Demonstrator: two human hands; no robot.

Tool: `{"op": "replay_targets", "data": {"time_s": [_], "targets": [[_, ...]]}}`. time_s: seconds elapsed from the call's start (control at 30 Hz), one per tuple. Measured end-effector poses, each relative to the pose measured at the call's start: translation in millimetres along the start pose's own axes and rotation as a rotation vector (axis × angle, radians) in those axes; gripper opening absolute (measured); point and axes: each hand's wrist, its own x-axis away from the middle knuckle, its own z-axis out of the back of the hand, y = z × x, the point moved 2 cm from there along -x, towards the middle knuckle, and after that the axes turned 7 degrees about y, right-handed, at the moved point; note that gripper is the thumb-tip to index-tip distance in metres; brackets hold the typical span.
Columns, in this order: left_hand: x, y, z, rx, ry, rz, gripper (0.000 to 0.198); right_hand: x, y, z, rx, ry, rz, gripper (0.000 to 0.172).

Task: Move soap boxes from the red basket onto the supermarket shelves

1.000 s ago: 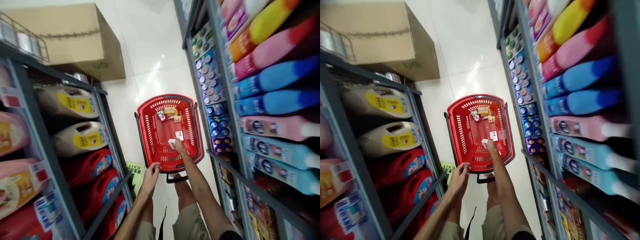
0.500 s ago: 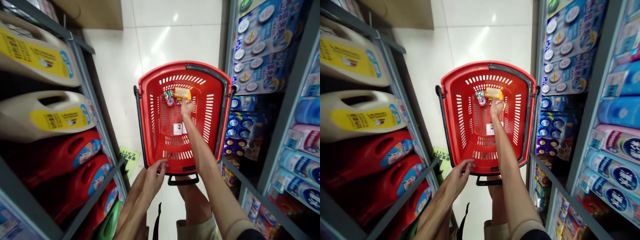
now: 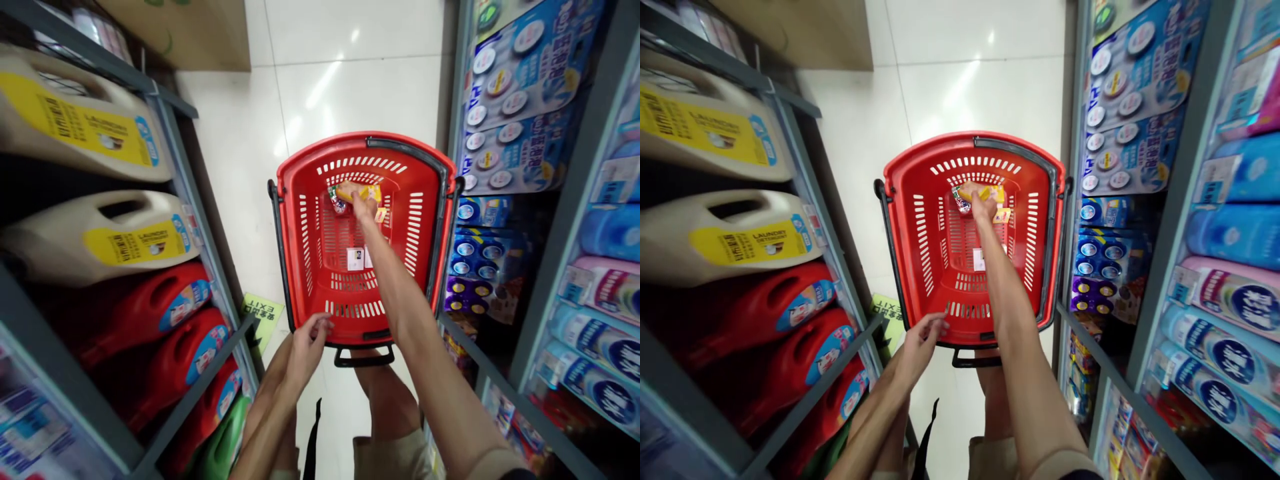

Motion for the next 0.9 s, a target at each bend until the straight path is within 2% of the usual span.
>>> {"op": "replay_targets", "data": {"time_s": [0.1,0.17,0.23,0.3,0.33,0.4,0.47,0.53,0.6,0.67,0.73,0.8,0.9], "targets": [[11.4,14.9,7.4,0.252,0.065,0.130,0.038,90.4,-23.1,55.4,-0.081,-0.003,-0.040,0.040],[30.5,42.7,13.3,0.299,0.033,0.162,0.043,167.0,-41.9,107.4,-0.146,-0.014,-0.017,0.038],[61.0,81.0,18.8,0.332,-0.036,0.189,0.049,242.9,-61.1,167.6,-0.205,-0.006,0.018,0.037],[104.1,123.3,21.7,0.380,-0.151,0.217,0.054,307.6,-81.6,231.6,-0.262,0.000,0.092,0.037],[129.8,144.2,22.3,0.405,-0.211,0.221,0.055,334.2,-94.3,263.7,-0.304,-0.025,0.209,0.038],[187.0,183.1,23.0,0.446,-0.301,0.191,0.055,376.2,-122.1,327.7,-0.352,-0.082,0.424,0.051],[246.0,217.1,24.7,0.461,-0.326,0.109,0.053,407.4,-154.0,389.5,-0.348,-0.143,0.576,0.063],[301.2,246.9,28.4,0.463,-0.331,0.017,0.052,435.3,-188.2,446.3,-0.320,-0.177,0.627,0.069],[350.3,273.6,33.6,0.452,-0.358,-0.067,0.052,465.8,-220.4,495.2,-0.372,-0.130,0.575,0.071],[394.6,295.9,39.0,0.425,-0.421,-0.148,0.054,500.9,-245.2,531.7,-0.554,-0.030,0.415,0.065],[436.3,310.3,42.6,0.379,-0.502,-0.221,0.059,540.2,-260.1,554.1,-0.771,0.076,0.223,0.060],[476.1,314.4,44.2,0.327,-0.597,-0.276,0.064,581.8,-266.5,564.7,-0.922,0.150,0.081,0.065],[528.7,301.6,45.8,0.227,-0.755,-0.268,0.063,646.3,-261.2,567.9,-1.086,0.356,-0.025,0.075]]}}
